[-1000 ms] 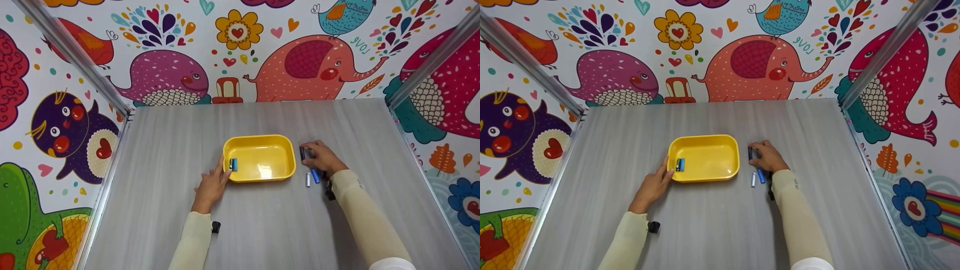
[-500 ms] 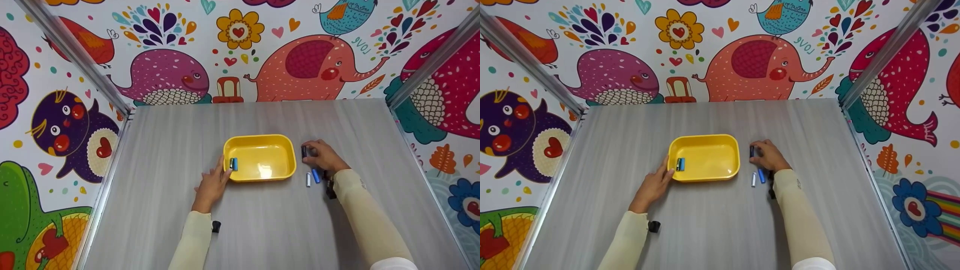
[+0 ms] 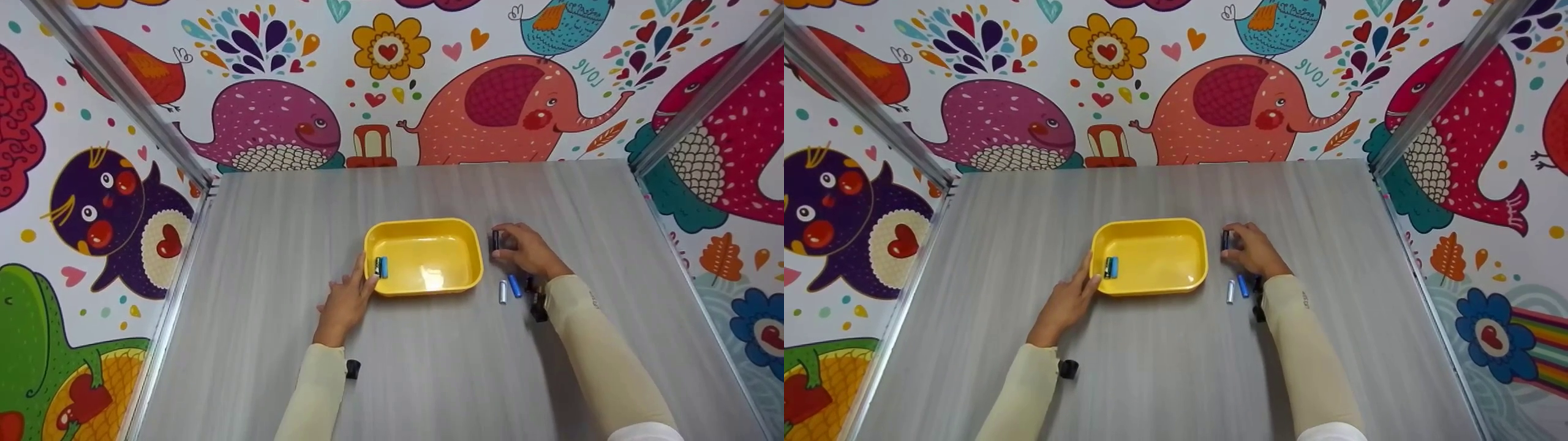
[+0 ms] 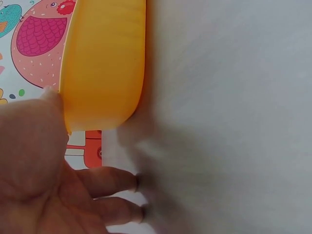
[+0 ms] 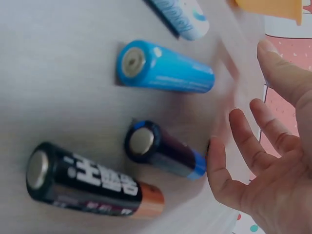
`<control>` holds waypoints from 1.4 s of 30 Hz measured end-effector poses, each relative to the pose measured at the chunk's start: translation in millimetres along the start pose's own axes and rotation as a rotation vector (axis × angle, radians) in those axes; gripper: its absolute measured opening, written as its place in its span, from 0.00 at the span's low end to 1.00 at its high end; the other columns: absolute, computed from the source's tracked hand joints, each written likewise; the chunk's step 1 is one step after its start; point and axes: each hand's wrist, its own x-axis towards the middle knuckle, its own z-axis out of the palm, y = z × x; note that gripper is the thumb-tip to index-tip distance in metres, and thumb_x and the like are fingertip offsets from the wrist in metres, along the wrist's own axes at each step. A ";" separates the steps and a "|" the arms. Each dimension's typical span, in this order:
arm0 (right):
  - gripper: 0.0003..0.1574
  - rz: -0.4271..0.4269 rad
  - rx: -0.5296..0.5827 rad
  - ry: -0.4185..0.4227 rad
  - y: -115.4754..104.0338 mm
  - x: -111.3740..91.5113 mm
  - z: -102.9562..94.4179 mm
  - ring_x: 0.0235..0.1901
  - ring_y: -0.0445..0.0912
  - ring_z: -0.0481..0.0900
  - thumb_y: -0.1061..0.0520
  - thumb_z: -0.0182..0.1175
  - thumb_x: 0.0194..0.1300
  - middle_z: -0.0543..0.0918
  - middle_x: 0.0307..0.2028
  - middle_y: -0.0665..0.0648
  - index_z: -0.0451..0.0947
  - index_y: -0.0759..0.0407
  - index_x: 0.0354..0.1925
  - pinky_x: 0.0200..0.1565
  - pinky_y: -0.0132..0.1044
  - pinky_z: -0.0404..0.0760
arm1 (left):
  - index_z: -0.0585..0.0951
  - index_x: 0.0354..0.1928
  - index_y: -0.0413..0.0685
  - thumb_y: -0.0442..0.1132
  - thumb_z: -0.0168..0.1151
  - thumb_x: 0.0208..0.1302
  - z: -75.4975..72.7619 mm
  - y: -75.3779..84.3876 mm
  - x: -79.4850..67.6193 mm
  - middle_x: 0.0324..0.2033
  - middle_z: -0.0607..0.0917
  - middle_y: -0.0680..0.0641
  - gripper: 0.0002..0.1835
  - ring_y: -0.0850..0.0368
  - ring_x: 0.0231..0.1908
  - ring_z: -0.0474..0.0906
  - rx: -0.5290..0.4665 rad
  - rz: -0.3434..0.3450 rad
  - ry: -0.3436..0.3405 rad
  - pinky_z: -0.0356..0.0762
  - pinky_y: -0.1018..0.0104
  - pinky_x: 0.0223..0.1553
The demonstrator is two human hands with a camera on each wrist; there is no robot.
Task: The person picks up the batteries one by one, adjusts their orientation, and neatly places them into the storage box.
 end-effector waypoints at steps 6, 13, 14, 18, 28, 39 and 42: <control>0.40 -0.038 0.021 0.027 -8.6 -1.9 -4.1 0.59 0.58 0.74 0.48 0.69 0.67 0.73 0.63 0.59 0.67 0.43 0.73 0.64 0.58 0.77 | 0.43 0.81 0.80 0.69 0.39 0.76 -0.2 -0.7 -1.3 0.75 0.64 0.33 0.37 0.24 0.76 0.53 -0.001 0.005 0.008 0.48 0.12 0.61; 0.41 -0.077 0.023 0.076 -23.0 -4.8 -5.8 0.61 0.59 0.75 0.45 0.70 0.66 0.72 0.65 0.61 0.67 0.44 0.73 0.61 0.57 0.80 | 0.42 0.81 0.80 0.71 0.39 0.75 -1.3 -0.7 -0.1 0.76 0.63 0.33 0.38 0.24 0.76 0.51 -0.006 -0.004 -0.001 0.47 0.12 0.61; 0.41 -0.084 0.020 0.081 -25.6 -5.6 -5.8 0.61 0.59 0.74 0.45 0.70 0.66 0.72 0.66 0.61 0.67 0.44 0.73 0.61 0.57 0.80 | 0.42 0.81 0.80 0.71 0.39 0.75 -1.6 -0.8 0.1 0.76 0.63 0.33 0.38 0.24 0.76 0.50 -0.006 -0.007 -0.005 0.47 0.12 0.61; 0.40 -0.119 0.018 0.104 -37.0 -8.9 -5.7 0.63 0.61 0.73 0.47 0.71 0.66 0.71 0.67 0.60 0.68 0.43 0.72 0.61 0.57 0.80 | 0.43 0.81 0.80 0.72 0.38 0.74 -1.7 -1.3 1.7 0.76 0.62 0.32 0.38 0.24 0.76 0.50 -0.001 -0.009 -0.013 0.47 0.12 0.62; 0.38 -0.198 0.021 0.119 -61.3 -14.6 0.4 0.66 0.61 0.71 0.44 0.71 0.65 0.69 0.68 0.57 0.71 0.39 0.70 0.66 0.60 0.74 | 0.43 0.81 0.79 0.72 0.37 0.74 -0.2 -1.7 1.7 0.76 0.62 0.32 0.38 0.24 0.76 0.50 0.003 -0.008 -0.013 0.47 0.13 0.62; 0.37 -0.307 0.078 0.131 -84.7 -15.7 20.1 0.65 0.61 0.72 0.47 0.72 0.63 0.72 0.65 0.59 0.74 0.47 0.68 0.64 0.60 0.76 | 0.43 0.81 0.81 0.72 0.38 0.74 0.2 -0.8 0.1 0.75 0.63 0.32 0.38 0.24 0.76 0.52 0.001 -0.003 -0.001 0.48 0.12 0.61; 0.37 -0.351 0.089 0.130 -89.2 -16.1 27.6 0.64 0.61 0.73 0.48 0.73 0.63 0.73 0.64 0.60 0.74 0.51 0.67 0.63 0.59 0.77 | 0.43 0.81 0.80 0.72 0.39 0.74 0.6 -0.4 0.4 0.75 0.63 0.32 0.38 0.24 0.76 0.52 0.003 -0.004 -0.004 0.47 0.12 0.61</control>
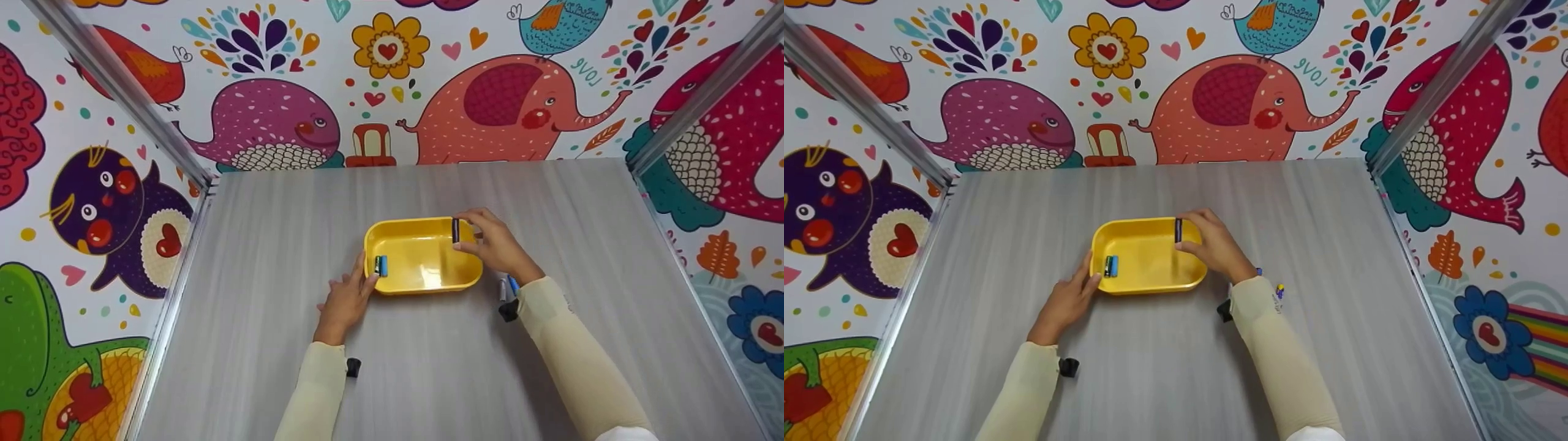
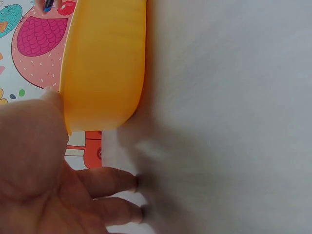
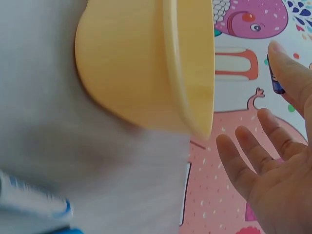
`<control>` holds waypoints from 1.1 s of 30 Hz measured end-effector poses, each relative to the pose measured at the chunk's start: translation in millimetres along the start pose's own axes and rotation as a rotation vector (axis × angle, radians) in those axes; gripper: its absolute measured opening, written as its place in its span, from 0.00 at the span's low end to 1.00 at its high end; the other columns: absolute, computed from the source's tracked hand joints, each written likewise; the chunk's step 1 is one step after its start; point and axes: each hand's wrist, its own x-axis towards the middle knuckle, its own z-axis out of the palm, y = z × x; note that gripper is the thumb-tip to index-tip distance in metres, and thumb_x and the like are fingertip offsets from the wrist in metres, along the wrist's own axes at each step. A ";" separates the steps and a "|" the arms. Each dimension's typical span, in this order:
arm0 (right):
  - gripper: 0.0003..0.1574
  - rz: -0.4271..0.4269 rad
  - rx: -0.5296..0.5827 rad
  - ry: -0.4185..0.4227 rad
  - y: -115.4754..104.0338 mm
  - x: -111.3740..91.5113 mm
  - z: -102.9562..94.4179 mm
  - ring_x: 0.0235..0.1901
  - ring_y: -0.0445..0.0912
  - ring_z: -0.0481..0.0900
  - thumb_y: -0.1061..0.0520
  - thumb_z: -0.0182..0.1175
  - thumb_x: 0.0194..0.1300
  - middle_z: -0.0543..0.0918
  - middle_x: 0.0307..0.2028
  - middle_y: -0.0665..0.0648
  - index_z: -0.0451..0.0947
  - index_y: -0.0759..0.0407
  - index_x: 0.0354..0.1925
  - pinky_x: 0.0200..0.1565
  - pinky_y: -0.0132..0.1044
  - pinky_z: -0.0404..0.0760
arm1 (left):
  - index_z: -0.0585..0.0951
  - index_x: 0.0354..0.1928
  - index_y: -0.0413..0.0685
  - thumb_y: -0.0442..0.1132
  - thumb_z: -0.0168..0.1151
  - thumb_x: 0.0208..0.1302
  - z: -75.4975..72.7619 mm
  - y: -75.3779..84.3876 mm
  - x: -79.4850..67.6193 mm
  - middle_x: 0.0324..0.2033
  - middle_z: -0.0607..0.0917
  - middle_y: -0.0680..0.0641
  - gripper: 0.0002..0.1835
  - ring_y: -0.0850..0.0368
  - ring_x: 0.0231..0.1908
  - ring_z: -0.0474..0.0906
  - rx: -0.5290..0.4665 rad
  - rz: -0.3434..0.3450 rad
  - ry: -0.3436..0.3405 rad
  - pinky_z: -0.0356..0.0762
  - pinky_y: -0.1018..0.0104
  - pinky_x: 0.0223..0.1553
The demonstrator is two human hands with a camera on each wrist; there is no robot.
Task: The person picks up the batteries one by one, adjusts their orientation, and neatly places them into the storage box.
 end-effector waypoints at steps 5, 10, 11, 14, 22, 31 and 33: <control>0.38 -0.039 0.003 -0.016 -4.6 0.6 13.3 0.62 0.62 0.74 0.46 0.72 0.63 0.73 0.64 0.60 0.74 0.50 0.68 0.63 0.61 0.77 | 0.43 0.81 0.80 0.71 0.40 0.75 -0.2 0.3 1.2 0.76 0.63 0.33 0.38 0.25 0.76 0.51 0.001 -0.002 -0.007 0.46 0.13 0.62; 0.37 -0.022 0.023 -0.038 -10.8 3.4 27.0 0.62 0.62 0.74 0.47 0.72 0.63 0.73 0.65 0.59 0.74 0.49 0.68 0.63 0.60 0.77 | 0.42 0.81 0.80 0.72 0.38 0.74 -0.4 0.1 0.9 0.76 0.63 0.33 0.38 0.24 0.76 0.51 0.003 0.002 -0.007 0.46 0.12 0.61; 0.37 -0.017 0.028 -0.043 -12.1 4.3 30.0 0.63 0.62 0.74 0.47 0.72 0.63 0.73 0.65 0.58 0.74 0.49 0.68 0.63 0.60 0.77 | 0.42 0.81 0.80 0.72 0.38 0.74 -0.4 0.0 0.8 0.76 0.63 0.33 0.38 0.24 0.76 0.51 0.002 0.002 -0.006 0.46 0.12 0.61; 0.38 -0.011 0.040 -0.061 -15.3 7.2 38.8 0.64 0.63 0.73 0.48 0.73 0.63 0.73 0.65 0.56 0.74 0.50 0.68 0.63 0.59 0.77 | 0.42 0.81 0.80 0.72 0.38 0.74 -0.5 -0.3 0.4 0.76 0.64 0.33 0.38 0.24 0.76 0.51 0.000 0.005 -0.004 0.46 0.12 0.61; 0.36 -0.012 0.037 -0.097 -20.4 16.5 62.0 0.66 0.62 0.72 0.48 0.72 0.64 0.73 0.64 0.56 0.74 0.51 0.68 0.64 0.60 0.77 | 0.43 0.80 0.82 0.71 0.38 0.75 -0.8 -0.1 0.7 0.75 0.64 0.33 0.37 0.25 0.76 0.51 -0.006 0.007 0.000 0.46 0.12 0.61; 0.35 0.041 0.006 -0.104 -26.4 25.6 83.9 0.64 0.59 0.75 0.48 0.74 0.62 0.76 0.63 0.58 0.76 0.48 0.66 0.66 0.55 0.77 | 0.42 0.81 0.81 0.71 0.38 0.75 1.6 0.8 2.3 0.75 0.65 0.32 0.37 0.24 0.75 0.53 0.012 -0.015 0.004 0.48 0.12 0.61; 0.35 0.031 -0.009 -0.109 -27.2 28.1 89.0 0.62 0.59 0.76 0.49 0.74 0.62 0.77 0.62 0.59 0.77 0.49 0.65 0.66 0.53 0.77 | 0.42 0.81 0.81 0.72 0.37 0.75 1.5 0.8 2.3 0.75 0.65 0.32 0.37 0.24 0.75 0.53 0.020 -0.012 0.005 0.49 0.12 0.60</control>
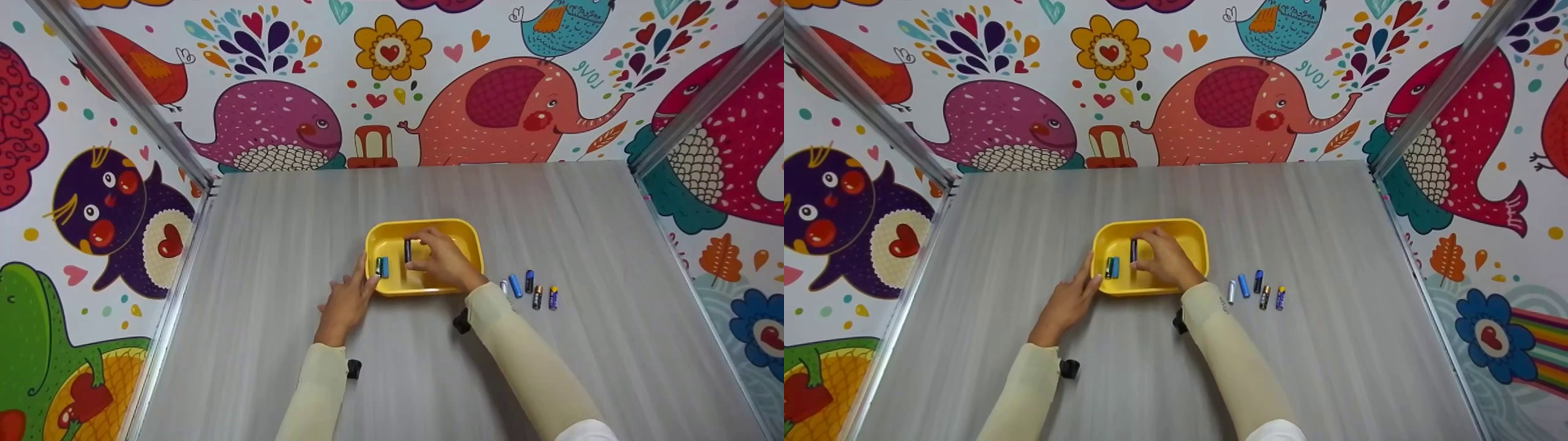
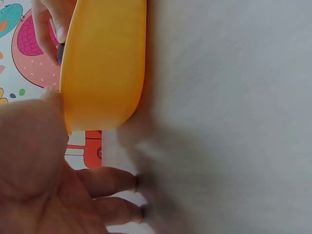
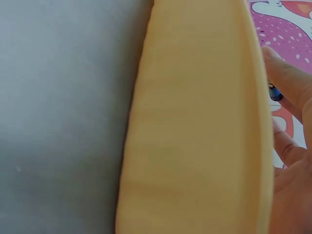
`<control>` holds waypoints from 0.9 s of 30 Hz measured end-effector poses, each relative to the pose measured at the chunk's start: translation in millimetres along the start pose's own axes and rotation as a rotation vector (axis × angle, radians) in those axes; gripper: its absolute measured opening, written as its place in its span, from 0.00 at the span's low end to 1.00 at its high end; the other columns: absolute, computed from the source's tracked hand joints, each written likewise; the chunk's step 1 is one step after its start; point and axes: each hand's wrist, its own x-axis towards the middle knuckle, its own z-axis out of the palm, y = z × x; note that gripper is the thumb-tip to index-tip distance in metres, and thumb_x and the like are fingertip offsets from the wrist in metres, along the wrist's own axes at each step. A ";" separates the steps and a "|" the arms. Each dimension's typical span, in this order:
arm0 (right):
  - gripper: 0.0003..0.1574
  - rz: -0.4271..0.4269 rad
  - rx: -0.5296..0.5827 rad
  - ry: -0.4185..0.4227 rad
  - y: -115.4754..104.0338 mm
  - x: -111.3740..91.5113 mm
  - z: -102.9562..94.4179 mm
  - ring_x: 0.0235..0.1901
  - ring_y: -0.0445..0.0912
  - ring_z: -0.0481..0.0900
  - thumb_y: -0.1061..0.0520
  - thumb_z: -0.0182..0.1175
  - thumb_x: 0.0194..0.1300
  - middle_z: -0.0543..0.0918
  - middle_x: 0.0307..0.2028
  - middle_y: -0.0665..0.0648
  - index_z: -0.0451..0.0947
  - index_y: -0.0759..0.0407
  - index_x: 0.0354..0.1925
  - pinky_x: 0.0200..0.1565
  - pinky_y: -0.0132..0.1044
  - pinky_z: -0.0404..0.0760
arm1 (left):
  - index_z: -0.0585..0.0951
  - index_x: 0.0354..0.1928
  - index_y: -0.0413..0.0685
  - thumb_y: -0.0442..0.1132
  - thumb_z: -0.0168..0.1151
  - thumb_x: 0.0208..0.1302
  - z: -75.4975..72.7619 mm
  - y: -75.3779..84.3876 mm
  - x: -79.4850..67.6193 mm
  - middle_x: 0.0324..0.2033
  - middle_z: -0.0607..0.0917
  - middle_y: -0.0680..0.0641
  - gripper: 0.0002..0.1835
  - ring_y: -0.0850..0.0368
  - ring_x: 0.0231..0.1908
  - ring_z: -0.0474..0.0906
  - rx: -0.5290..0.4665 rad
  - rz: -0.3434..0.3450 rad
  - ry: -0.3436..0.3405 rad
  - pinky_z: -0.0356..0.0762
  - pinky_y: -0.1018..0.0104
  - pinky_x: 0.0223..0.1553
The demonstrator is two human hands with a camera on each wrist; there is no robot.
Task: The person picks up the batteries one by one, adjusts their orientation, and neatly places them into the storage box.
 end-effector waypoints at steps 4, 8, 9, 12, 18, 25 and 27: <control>0.35 -0.003 -0.021 -0.019 -2.9 5.5 8.5 0.61 0.57 0.77 0.51 0.75 0.61 0.78 0.60 0.59 0.77 0.49 0.64 0.67 0.52 0.76 | 0.41 0.80 0.82 0.73 0.36 0.73 -1.1 -0.2 -0.1 0.75 0.64 0.33 0.38 0.24 0.76 0.52 -0.004 -0.007 -0.011 0.48 0.12 0.61; 0.34 -0.001 -0.035 -0.026 -5.9 10.3 16.1 0.60 0.55 0.77 0.52 0.76 0.60 0.78 0.59 0.58 0.78 0.49 0.63 0.67 0.50 0.75 | 0.40 0.80 0.83 0.74 0.35 0.72 -2.0 -0.6 -0.3 0.76 0.63 0.33 0.38 0.24 0.76 0.51 -0.007 -0.011 -0.016 0.46 0.12 0.61; 0.34 -0.005 -0.043 -0.028 -6.4 11.2 17.9 0.59 0.55 0.77 0.52 0.76 0.60 0.78 0.58 0.59 0.78 0.50 0.63 0.67 0.49 0.75 | 0.40 0.80 0.83 0.75 0.35 0.72 -2.0 -0.6 -0.4 0.76 0.63 0.33 0.39 0.24 0.76 0.51 -0.009 -0.010 -0.016 0.46 0.12 0.61; 0.34 -0.007 -0.063 -0.038 -7.1 13.6 23.2 0.58 0.55 0.76 0.51 0.76 0.60 0.78 0.58 0.59 0.78 0.51 0.62 0.67 0.48 0.75 | 0.40 0.80 0.84 0.75 0.35 0.72 -2.3 -0.2 -1.0 0.76 0.63 0.33 0.39 0.24 0.76 0.51 -0.016 -0.010 -0.017 0.46 0.12 0.61; 0.34 0.036 -0.087 -0.054 -8.3 16.4 31.1 0.58 0.51 0.75 0.48 0.77 0.58 0.77 0.59 0.56 0.78 0.49 0.62 0.69 0.46 0.72 | 0.40 0.80 0.85 0.75 0.36 0.72 -2.3 -0.5 -1.1 0.76 0.63 0.33 0.38 0.24 0.76 0.51 -0.021 -0.004 -0.017 0.46 0.12 0.61; 0.35 0.089 -0.131 -0.048 -9.7 18.3 38.3 0.61 0.49 0.73 0.45 0.77 0.58 0.76 0.61 0.52 0.78 0.46 0.62 0.72 0.48 0.69 | 0.40 0.80 0.85 0.74 0.36 0.73 -2.3 -0.8 -0.3 0.76 0.64 0.33 0.38 0.24 0.76 0.51 -0.021 -0.006 -0.022 0.46 0.12 0.61; 0.35 0.082 -0.152 -0.048 -9.6 18.5 39.9 0.60 0.50 0.73 0.45 0.77 0.58 0.76 0.60 0.53 0.78 0.46 0.62 0.72 0.48 0.69 | 0.41 0.80 0.85 0.74 0.37 0.73 -2.1 -0.5 -0.1 0.76 0.64 0.33 0.38 0.24 0.76 0.51 -0.023 -0.006 -0.021 0.46 0.12 0.61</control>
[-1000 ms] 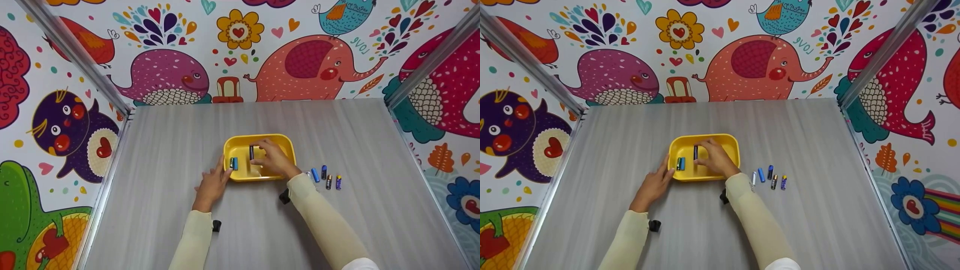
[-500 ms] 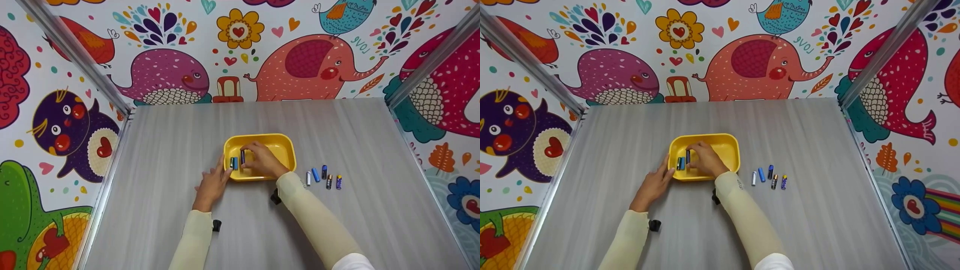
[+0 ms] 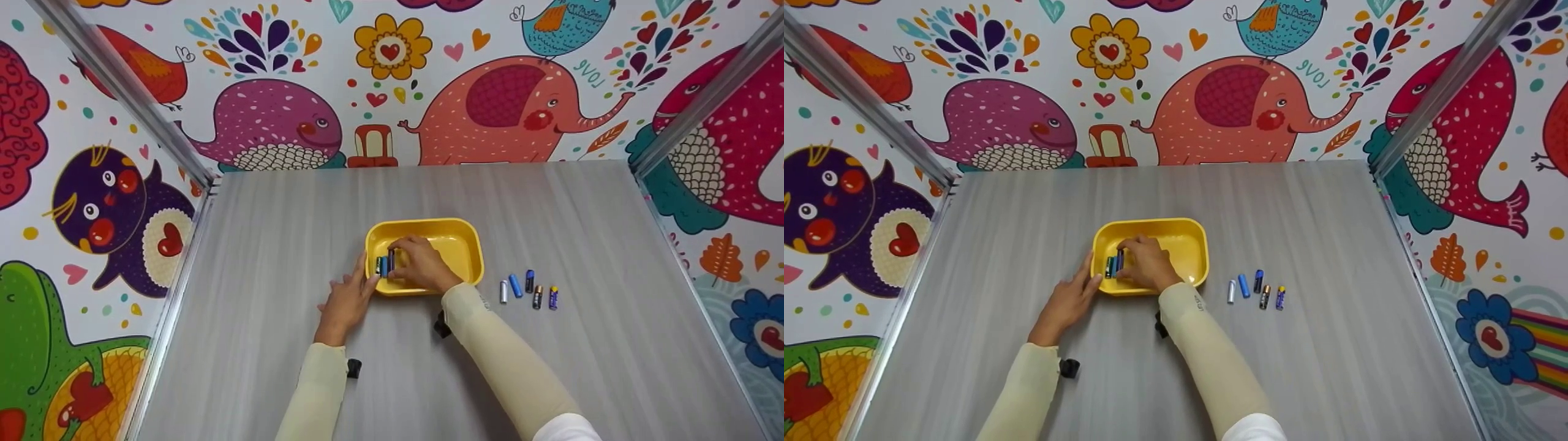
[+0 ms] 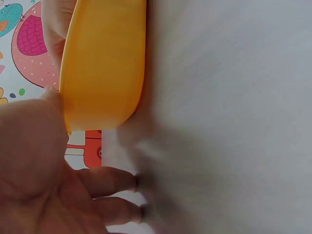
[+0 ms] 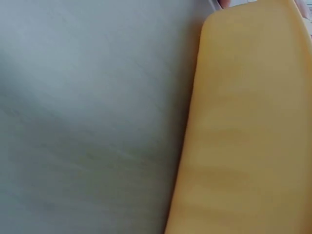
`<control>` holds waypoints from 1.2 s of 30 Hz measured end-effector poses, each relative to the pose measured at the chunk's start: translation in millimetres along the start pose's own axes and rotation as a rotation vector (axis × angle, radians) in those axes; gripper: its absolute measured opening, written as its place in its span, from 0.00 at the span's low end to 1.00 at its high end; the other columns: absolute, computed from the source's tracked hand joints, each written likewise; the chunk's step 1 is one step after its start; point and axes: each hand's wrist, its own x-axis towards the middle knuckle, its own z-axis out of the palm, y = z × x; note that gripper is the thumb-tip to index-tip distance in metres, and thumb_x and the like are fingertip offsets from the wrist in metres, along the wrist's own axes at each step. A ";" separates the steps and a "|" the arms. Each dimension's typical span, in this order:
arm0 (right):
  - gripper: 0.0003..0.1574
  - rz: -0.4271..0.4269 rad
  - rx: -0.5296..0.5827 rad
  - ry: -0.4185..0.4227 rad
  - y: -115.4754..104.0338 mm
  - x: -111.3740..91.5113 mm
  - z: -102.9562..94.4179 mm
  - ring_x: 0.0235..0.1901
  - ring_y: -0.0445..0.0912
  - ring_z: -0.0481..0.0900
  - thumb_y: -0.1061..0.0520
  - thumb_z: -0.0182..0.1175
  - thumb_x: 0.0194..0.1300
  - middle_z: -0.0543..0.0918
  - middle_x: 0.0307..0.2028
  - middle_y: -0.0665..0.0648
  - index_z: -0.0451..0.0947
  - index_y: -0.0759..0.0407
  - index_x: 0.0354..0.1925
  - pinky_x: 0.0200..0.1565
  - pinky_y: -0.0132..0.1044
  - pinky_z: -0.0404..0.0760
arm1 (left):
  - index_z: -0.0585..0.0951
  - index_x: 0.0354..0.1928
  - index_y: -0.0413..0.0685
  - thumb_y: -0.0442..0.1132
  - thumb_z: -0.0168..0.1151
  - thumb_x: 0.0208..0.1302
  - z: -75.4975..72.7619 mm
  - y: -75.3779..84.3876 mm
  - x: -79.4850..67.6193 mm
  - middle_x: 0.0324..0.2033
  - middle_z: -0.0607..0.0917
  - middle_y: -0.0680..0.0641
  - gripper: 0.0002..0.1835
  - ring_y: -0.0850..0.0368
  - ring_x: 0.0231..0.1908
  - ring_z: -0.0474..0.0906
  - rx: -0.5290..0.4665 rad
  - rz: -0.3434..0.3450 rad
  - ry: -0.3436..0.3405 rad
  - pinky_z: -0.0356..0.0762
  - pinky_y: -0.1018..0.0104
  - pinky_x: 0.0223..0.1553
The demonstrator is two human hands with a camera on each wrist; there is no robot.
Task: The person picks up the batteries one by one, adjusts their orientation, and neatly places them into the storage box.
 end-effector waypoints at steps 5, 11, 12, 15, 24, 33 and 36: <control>0.36 -0.011 -0.031 0.000 0.4 0.7 3.2 0.57 0.50 0.74 0.44 0.77 0.58 0.77 0.58 0.53 0.78 0.47 0.62 0.69 0.48 0.72 | 0.41 0.80 0.82 0.73 0.37 0.74 0.1 0.6 -0.2 0.75 0.64 0.32 0.38 0.23 0.75 0.52 0.006 0.001 -0.001 0.47 0.12 0.61; 0.35 0.009 -0.053 -0.016 2.2 3.1 4.6 0.59 0.49 0.73 0.42 0.76 0.57 0.78 0.57 0.51 0.79 0.45 0.61 0.68 0.52 0.71 | 0.41 0.81 0.81 0.74 0.35 0.73 -0.7 0.4 -0.9 0.75 0.64 0.32 0.39 0.24 0.75 0.52 0.029 0.004 -0.001 0.48 0.12 0.60; 0.35 0.011 -0.055 -0.019 2.5 3.7 4.6 0.59 0.50 0.72 0.42 0.76 0.57 0.78 0.57 0.51 0.79 0.44 0.61 0.68 0.53 0.70 | 0.41 0.81 0.81 0.74 0.35 0.73 -0.7 0.3 -1.0 0.75 0.64 0.32 0.39 0.24 0.75 0.53 0.031 0.004 0.000 0.48 0.12 0.60; 0.34 0.019 -0.062 -0.032 3.1 5.6 4.6 0.62 0.50 0.71 0.41 0.76 0.57 0.77 0.59 0.51 0.79 0.42 0.61 0.69 0.56 0.68 | 0.40 0.80 0.82 0.75 0.34 0.73 -0.5 -0.1 -1.0 0.75 0.64 0.32 0.39 0.24 0.75 0.53 0.031 0.001 -0.003 0.48 0.12 0.60; 0.33 0.029 -0.074 -0.044 3.7 6.5 4.8 0.64 0.50 0.68 0.42 0.77 0.56 0.76 0.59 0.50 0.80 0.40 0.59 0.69 0.61 0.65 | 0.40 0.80 0.83 0.74 0.35 0.73 -0.3 -0.6 -0.9 0.76 0.63 0.33 0.38 0.23 0.75 0.52 0.023 0.002 -0.004 0.47 0.12 0.61; 0.32 -0.021 -0.165 -0.016 7.8 7.1 7.8 0.64 0.50 0.68 0.41 0.78 0.55 0.77 0.57 0.49 0.82 0.40 0.57 0.61 0.61 0.71 | 0.39 0.80 0.85 0.73 0.38 0.74 -1.1 0.6 0.9 0.76 0.62 0.34 0.38 0.25 0.77 0.49 0.005 -0.014 -0.026 0.44 0.12 0.62; 0.32 -0.022 -0.173 -0.013 7.5 7.2 8.4 0.64 0.50 0.68 0.41 0.78 0.55 0.77 0.58 0.49 0.82 0.40 0.57 0.61 0.61 0.71 | 0.39 0.80 0.85 0.72 0.38 0.74 -0.8 0.0 1.3 0.76 0.63 0.34 0.37 0.25 0.77 0.49 0.006 -0.011 -0.024 0.45 0.12 0.62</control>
